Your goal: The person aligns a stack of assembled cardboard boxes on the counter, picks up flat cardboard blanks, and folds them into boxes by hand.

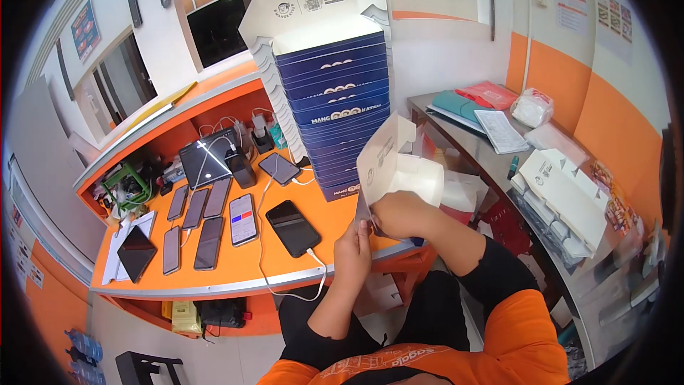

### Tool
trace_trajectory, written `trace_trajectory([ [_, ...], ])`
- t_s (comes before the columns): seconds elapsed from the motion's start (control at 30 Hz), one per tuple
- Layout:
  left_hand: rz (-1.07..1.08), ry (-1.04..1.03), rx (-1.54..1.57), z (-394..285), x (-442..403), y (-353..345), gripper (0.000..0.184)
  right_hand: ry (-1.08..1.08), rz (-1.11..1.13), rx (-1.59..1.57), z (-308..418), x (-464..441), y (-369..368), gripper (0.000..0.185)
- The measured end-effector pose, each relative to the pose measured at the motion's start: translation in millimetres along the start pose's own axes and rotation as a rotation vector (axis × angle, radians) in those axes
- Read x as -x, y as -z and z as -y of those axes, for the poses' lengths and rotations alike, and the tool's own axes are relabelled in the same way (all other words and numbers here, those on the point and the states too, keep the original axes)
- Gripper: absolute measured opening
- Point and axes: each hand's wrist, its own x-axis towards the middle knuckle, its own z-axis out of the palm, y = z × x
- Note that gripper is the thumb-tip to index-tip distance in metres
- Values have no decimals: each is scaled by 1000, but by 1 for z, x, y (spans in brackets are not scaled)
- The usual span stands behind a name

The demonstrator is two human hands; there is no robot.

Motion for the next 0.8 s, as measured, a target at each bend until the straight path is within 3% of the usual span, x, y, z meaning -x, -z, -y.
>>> trace_trajectory([
  [0.07,-2,5,-37,-1,0,0,37,6,53,23,-3,-7,-9,24],
  [0.2,-30,92,251,16,-3,-8,35,-30,79,-90,-4,-8,-4,27],
  [0.3,17,242,553,24,-17,6,37,135,-110,-334,-34,4,7,32],
  [0.33,-25,255,582,24,-20,9,39,96,-246,-396,-44,8,15,31],
  [0.4,-111,280,639,24,-23,11,49,-78,-571,-356,-69,14,28,24],
  [0.43,-78,359,671,19,-22,17,66,-292,-640,-388,-78,16,34,33],
  [0.47,-131,348,663,20,-16,13,68,-348,-751,-332,-103,12,25,37],
  [0.53,-239,317,648,18,-3,-3,73,-581,-574,-248,-136,9,12,44],
  [0.63,-121,412,645,-1,3,-12,78,-553,-75,-872,-175,0,-14,59],
  [0.73,-21,422,636,6,-5,-14,73,-555,-4,-1119,-171,3,-18,75],
  [0.8,51,419,627,13,-16,-12,71,-563,3,-1111,-166,1,-18,79],
])
